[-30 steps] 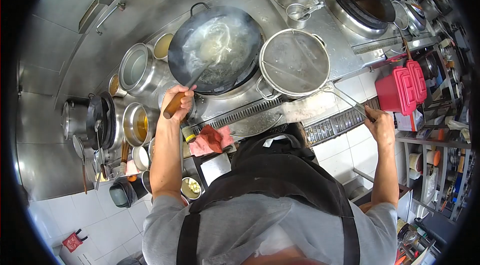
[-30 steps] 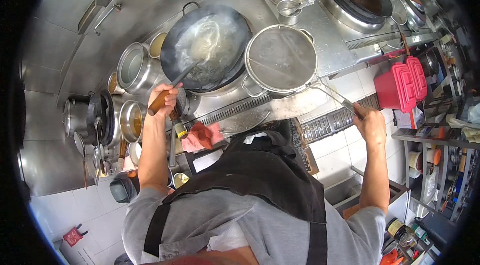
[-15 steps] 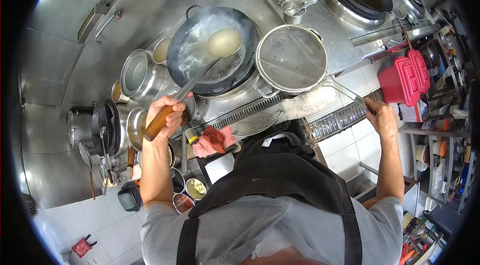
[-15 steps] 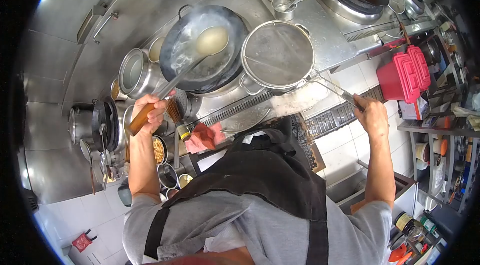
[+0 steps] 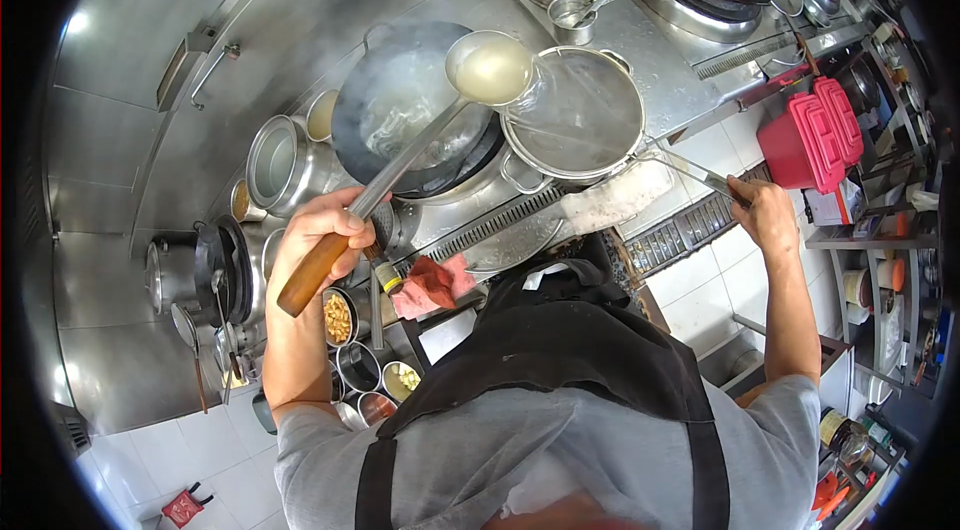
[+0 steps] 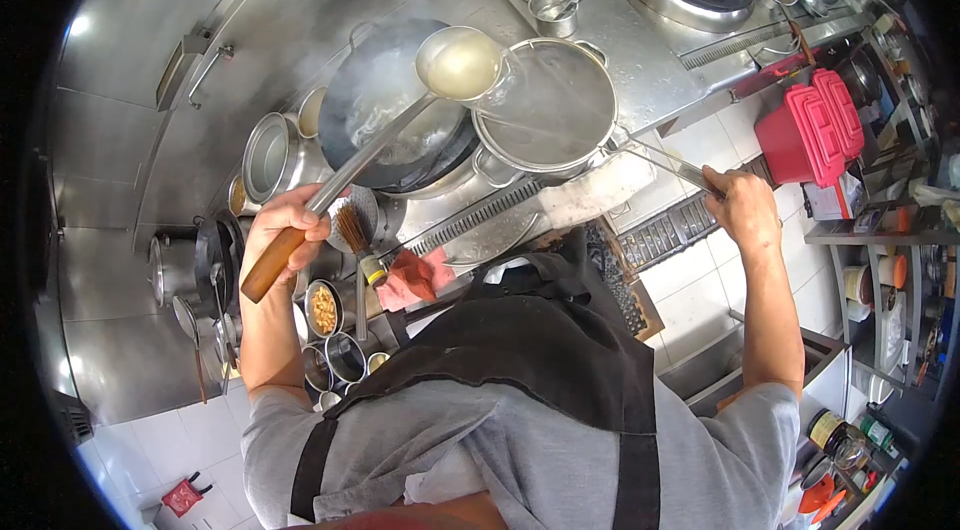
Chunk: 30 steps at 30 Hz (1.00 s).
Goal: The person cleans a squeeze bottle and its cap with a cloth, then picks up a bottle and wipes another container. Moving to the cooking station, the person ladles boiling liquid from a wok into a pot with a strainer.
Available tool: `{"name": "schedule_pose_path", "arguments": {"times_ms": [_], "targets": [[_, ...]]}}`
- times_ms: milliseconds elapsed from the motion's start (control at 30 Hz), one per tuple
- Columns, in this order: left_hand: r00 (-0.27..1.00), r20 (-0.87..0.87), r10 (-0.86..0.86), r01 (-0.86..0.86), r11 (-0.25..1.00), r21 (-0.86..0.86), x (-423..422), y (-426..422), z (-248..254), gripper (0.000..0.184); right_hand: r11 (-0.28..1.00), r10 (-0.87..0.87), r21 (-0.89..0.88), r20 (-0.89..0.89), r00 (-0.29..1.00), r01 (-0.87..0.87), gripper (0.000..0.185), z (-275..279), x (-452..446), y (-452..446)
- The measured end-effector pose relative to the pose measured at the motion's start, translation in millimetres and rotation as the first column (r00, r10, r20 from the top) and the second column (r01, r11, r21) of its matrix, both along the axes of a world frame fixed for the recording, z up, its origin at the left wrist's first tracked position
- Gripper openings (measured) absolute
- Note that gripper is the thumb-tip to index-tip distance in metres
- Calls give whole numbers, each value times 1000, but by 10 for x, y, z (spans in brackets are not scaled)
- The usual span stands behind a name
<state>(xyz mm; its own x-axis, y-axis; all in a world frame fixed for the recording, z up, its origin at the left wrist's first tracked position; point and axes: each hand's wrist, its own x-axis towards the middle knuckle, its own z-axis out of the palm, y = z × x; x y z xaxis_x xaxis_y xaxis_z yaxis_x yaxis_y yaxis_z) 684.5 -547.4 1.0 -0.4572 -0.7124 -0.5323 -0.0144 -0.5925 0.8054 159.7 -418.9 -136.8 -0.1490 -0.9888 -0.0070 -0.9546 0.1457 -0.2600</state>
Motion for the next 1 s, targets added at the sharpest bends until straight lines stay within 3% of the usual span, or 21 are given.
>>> {"name": "schedule_pose_path", "arguments": {"times_ms": [67,167,333,433,600,633,833,1000], "targets": [[999,31,7,-7,1000,-3,-38,-3,-45,51,1000,-1,13,-5,1000,1,40,1,-4,1],[973,233,-1,28,994,-110,-204,67,-33,60,1000,-11,9,18,1000,10,41,-15,-7,9],[947,319,-25,76,986,-149,-283,206,-44,63,1000,-3,8,22,1000,3,40,-50,-28,0],[799,600,35,239,897,-371,-173,254,-207,66,1000,-11,0,29,1000,11,39,-33,-16,-7],[629,726,280,306,769,-562,41,130,-399,66,1000,-11,-6,49,999,11,39,-43,-34,-8],[456,830,321,391,765,-511,-29,62,-279,66,1000,-13,2,40,999,13,40,-22,-16,-14],[169,811,560,443,692,-570,544,-655,-1137,59,999,12,-30,54,998,-11,41,-88,-44,-10],[125,864,489,368,785,-498,720,-837,-1544,55,1000,-7,-4,49,999,7,40,-43,-43,-8]]}}
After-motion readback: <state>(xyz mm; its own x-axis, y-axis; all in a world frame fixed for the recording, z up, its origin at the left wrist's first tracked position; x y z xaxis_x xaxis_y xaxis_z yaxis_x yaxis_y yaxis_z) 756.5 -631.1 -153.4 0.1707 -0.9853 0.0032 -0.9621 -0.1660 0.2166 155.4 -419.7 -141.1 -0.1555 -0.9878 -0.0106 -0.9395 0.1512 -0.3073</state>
